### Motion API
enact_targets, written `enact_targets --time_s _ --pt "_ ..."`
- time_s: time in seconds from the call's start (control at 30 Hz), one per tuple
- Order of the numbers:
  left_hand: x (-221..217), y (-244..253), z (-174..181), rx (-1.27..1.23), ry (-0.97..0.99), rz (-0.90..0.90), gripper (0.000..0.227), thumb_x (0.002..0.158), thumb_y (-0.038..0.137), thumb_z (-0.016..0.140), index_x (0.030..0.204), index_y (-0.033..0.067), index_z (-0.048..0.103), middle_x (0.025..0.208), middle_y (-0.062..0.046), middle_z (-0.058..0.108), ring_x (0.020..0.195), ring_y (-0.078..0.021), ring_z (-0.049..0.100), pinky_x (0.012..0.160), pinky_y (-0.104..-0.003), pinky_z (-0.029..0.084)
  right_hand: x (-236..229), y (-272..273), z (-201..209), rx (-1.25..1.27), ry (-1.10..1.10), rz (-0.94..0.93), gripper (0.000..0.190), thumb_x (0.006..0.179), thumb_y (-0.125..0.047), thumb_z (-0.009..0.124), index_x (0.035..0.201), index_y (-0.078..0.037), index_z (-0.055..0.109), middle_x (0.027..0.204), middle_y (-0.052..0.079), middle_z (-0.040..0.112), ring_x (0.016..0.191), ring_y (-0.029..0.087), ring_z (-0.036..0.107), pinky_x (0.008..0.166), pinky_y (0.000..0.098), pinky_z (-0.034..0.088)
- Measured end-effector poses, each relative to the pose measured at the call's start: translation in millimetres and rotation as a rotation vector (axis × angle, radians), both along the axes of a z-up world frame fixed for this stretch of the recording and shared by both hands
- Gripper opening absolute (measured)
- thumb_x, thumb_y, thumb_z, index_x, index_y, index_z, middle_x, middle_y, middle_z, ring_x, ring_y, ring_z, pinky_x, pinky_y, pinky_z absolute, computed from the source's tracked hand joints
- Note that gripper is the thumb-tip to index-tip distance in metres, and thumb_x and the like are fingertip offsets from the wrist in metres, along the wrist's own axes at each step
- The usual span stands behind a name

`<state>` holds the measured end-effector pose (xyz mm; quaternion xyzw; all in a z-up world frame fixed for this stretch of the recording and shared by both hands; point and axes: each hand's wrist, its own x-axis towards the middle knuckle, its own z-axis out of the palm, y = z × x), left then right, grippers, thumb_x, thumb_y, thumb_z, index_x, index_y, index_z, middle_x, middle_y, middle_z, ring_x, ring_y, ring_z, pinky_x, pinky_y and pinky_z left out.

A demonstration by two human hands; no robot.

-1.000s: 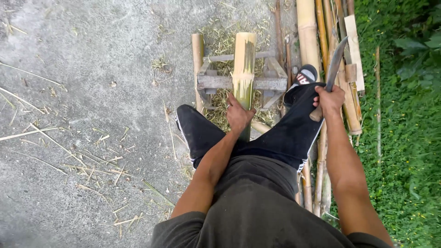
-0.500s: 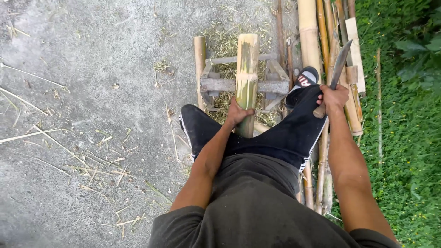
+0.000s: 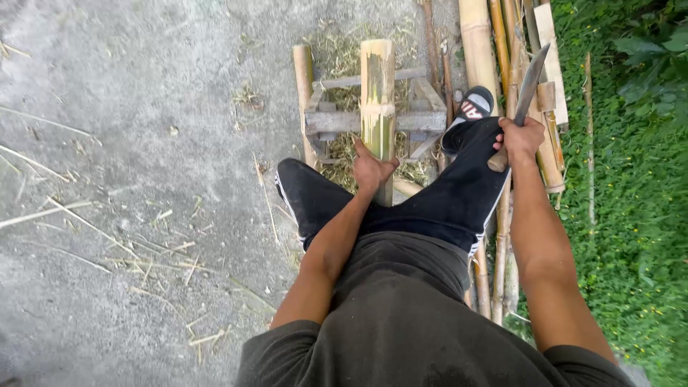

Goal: Using a large knife to strip or scrape the outer skin of bamboo poles while sitting on a wooden stand.

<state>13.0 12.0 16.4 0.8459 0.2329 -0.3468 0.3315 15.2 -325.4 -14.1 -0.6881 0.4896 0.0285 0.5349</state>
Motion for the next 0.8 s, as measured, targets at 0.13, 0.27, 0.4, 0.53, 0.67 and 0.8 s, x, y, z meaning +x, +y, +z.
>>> enact_targets --time_s 0.13,0.27,0.4,0.53,0.67,0.8 --pt "12.0 9.8 -14.7 -0.081 -0.067 0.019 0.116 0.069 0.037 0.088 0.151 -0.003 0.017 0.117 -0.027 0.067 0.102 -0.0396 0.069 0.097 -0.044 0.055 17.2 8.1 16.0 -0.02 0.027 -0.017 0.017 0.088 -0.007 0.079 0.086 0.001 0.065 0.07 0.006 0.066 0.05 0.012 0.062 0.041 0.0312 0.054" --pt "-20.6 10.8 -33.1 -0.129 -0.096 0.039 0.113 0.067 0.033 0.088 0.148 -0.0037 0.019 0.118 -0.028 0.067 0.104 -0.0402 0.069 0.099 -0.043 0.053 -11.3 6.5 9.8 -0.033 0.098 -0.006 0.017 0.089 -0.01 0.079 0.088 0.002 0.066 0.068 0.007 0.066 0.048 0.013 0.062 0.041 0.031 0.055" --pt "-9.7 16.2 -30.7 -0.24 -0.17 0.051 0.12 0.064 0.033 0.088 0.151 -0.006 0.015 0.118 -0.03 0.064 0.104 -0.0416 0.069 0.095 -0.042 0.057 -11.2 -9.2 -12.3 -0.005 -0.096 0.014 0.016 0.091 -0.009 0.079 0.092 0.0 0.066 0.072 0.003 0.066 0.051 0.011 0.062 0.042 0.0297 0.054" --pt "-9.3 24.3 -98.1 -0.131 -0.337 -0.02 0.093 0.084 0.031 0.085 0.148 -0.0047 0.028 0.121 -0.027 0.064 0.109 -0.0387 0.066 0.097 -0.043 0.052 1.7 -7.2 0.7 -0.007 -0.086 0.007 0.015 0.091 -0.011 0.078 0.089 -0.001 0.067 0.069 0.005 0.065 0.049 0.012 0.062 0.041 0.0298 0.054" --pt "-24.9 44.2 2.2 -1.284 -0.508 0.569 0.06 0.095 -0.002 0.069 0.149 0.0019 0.041 0.118 -0.01 0.061 0.109 -0.0199 0.06 0.097 -0.039 0.055 -25.9 -3.1 -1.2 0.015 -0.162 0.034 0.016 0.093 -0.009 0.077 0.089 0.0 0.065 0.071 0.004 0.065 0.051 0.011 0.062 0.042 0.0296 0.054" --pt "-19.0 55.9 192.3 -1.075 -0.945 0.182 0.054 0.109 0.018 0.064 0.154 0.0038 0.037 0.128 -0.013 0.066 0.118 -0.0201 0.065 0.108 -0.04 0.052 -23.8 -12.5 -0.3 -0.057 -0.14 0.061 0.017 0.092 -0.008 0.077 0.088 0.001 0.063 0.072 0.004 0.066 0.052 0.011 0.064 0.042 0.0294 0.055"
